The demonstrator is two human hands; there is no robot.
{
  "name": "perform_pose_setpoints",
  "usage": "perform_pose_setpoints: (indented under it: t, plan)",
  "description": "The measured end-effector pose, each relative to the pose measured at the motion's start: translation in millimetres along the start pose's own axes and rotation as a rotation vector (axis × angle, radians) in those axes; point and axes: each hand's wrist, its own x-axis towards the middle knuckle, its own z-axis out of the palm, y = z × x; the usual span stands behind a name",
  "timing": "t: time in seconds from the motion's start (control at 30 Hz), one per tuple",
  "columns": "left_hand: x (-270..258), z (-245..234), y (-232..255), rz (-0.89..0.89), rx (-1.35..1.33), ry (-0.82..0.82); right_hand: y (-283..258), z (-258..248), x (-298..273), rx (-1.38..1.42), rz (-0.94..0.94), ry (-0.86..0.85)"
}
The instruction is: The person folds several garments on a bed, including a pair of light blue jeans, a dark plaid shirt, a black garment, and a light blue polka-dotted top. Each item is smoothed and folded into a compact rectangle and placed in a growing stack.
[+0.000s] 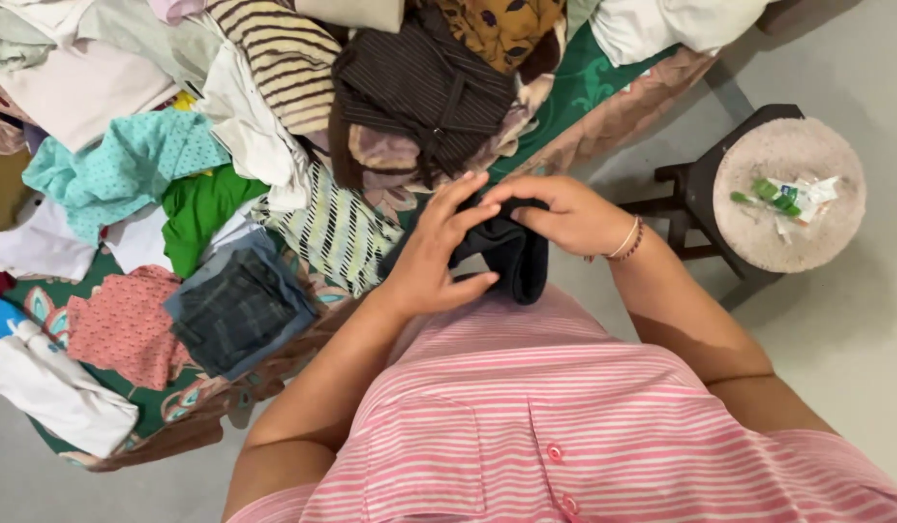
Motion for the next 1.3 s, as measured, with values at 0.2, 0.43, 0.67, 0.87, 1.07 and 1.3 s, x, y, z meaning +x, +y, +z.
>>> perform_pose_setpoints:
  t: [0.2, 0.43, 0.67, 0.87, 1.07, 1.3]
  plan:
    - [21, -55, -62, -0.373, -0.851, -0.201, -45, -11, 56, -0.063, -0.054, -0.004]
    - [67, -137, -109, -0.180, 0.133, -0.252, -28, -56, 48, -0.025, -0.096, 0.594]
    - [60, -187, -152, -0.290, 0.291, -0.187, -4, -110, 16, 0.030, -0.146, 1.037]
    - [64, -197, -163, -0.647, -0.273, 0.086, -71, -156, 68, 0.082, -0.038, 0.555]
    - [83, -177, -198, -0.710, -0.516, 0.491, -10, -262, 148, -0.300, 0.019, 0.112]
    - [120, -160, -232, -0.385, -0.091, 0.653, 0, -332, 219, -0.319, -0.098, 0.381]
